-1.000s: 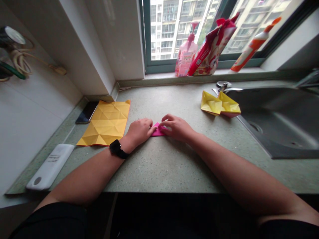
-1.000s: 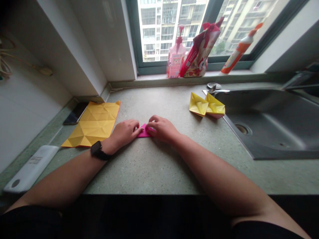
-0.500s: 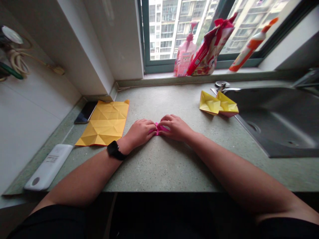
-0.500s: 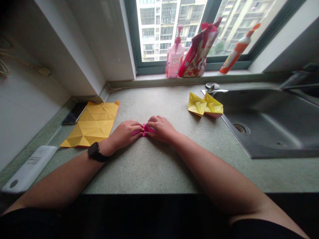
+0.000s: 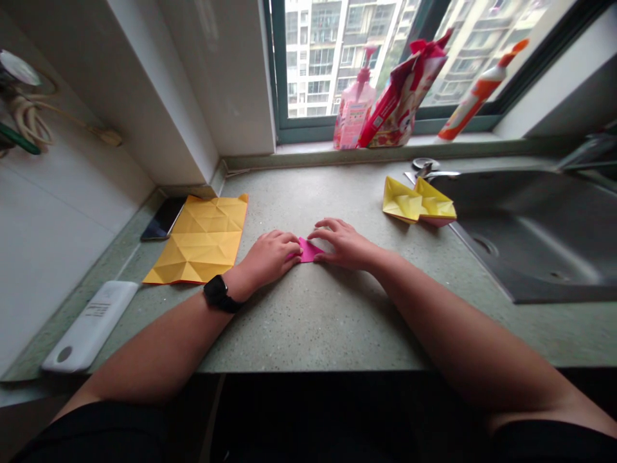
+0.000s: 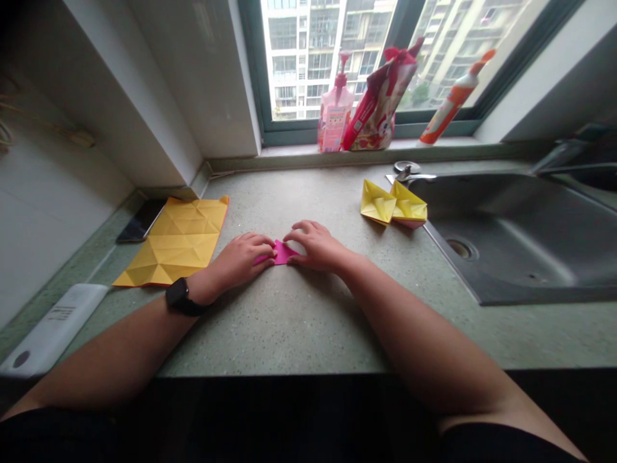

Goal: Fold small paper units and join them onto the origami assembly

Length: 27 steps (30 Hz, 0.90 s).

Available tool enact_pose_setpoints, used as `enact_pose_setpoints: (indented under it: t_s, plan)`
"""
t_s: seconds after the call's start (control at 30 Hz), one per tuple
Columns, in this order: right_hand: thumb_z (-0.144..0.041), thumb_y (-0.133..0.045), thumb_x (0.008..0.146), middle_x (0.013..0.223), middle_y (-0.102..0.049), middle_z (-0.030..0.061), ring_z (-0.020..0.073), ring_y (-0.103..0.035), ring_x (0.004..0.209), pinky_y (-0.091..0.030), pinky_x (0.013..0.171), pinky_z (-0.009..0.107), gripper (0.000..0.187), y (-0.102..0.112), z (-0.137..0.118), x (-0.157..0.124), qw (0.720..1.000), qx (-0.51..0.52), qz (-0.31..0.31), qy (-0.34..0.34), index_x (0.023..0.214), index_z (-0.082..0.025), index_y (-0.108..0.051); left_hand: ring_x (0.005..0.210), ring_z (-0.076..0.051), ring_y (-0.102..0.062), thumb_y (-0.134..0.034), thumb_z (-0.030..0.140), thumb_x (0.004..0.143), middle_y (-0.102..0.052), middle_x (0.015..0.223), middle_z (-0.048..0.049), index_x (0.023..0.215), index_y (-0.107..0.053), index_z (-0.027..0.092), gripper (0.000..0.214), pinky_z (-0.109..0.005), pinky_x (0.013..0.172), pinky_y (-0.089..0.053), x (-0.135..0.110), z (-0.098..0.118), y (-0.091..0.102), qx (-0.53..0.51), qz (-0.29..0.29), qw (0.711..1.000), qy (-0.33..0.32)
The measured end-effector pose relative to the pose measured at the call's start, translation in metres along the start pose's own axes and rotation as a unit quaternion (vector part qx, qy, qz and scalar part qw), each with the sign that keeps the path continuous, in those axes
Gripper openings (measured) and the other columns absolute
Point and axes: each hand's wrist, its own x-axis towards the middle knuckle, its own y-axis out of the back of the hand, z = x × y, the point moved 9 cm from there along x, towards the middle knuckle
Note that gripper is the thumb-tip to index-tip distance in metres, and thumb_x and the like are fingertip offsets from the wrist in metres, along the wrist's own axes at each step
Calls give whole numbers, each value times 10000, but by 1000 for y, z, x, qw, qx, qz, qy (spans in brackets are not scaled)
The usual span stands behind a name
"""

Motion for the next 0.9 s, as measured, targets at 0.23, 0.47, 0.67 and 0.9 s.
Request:
enact_pose_setpoints:
  t_s: [0.23,0.47,0.67,0.9]
  plan:
    - [-539,-875,840,1724,-447,113,456,-298,1641,-287,1306,716,765,2,43,-9,997,27,-60,-42,1542,-370,-620,1151,-260,-666,-624,313,1093,-742,1296,-80,1088,-786,232,181,-448,1024,-525,-1,-3,-1,-22,2,1000,0]
    - [-476,-758,956,1549,-628,84,369,-428,1585,-324,1315,645,405,31,31,-2,994,111,4,18,1342,-353,-761,1156,-264,-667,-641,297,1077,-747,1275,-82,1077,-789,229,162,-460,1048,-517,-1,-4,0,-35,23,999,-20]
    - [-462,-805,942,1500,-639,103,369,-488,1524,-370,1275,663,309,8,1,7,995,77,62,17,1227,-343,-791,1161,-269,-675,-655,307,1065,-750,1274,-83,1123,-781,234,157,-468,1050,-515,-1,-7,0,-35,27,999,-22]
    - [-550,-843,912,1615,-566,106,423,-374,1606,-221,1297,778,542,-15,-11,8,1000,16,8,3,1408,-371,-718,1192,-281,-661,-667,352,1062,-741,1269,-88,1173,-717,223,178,-462,1060,-508,-1,-10,-6,-28,38,999,4]
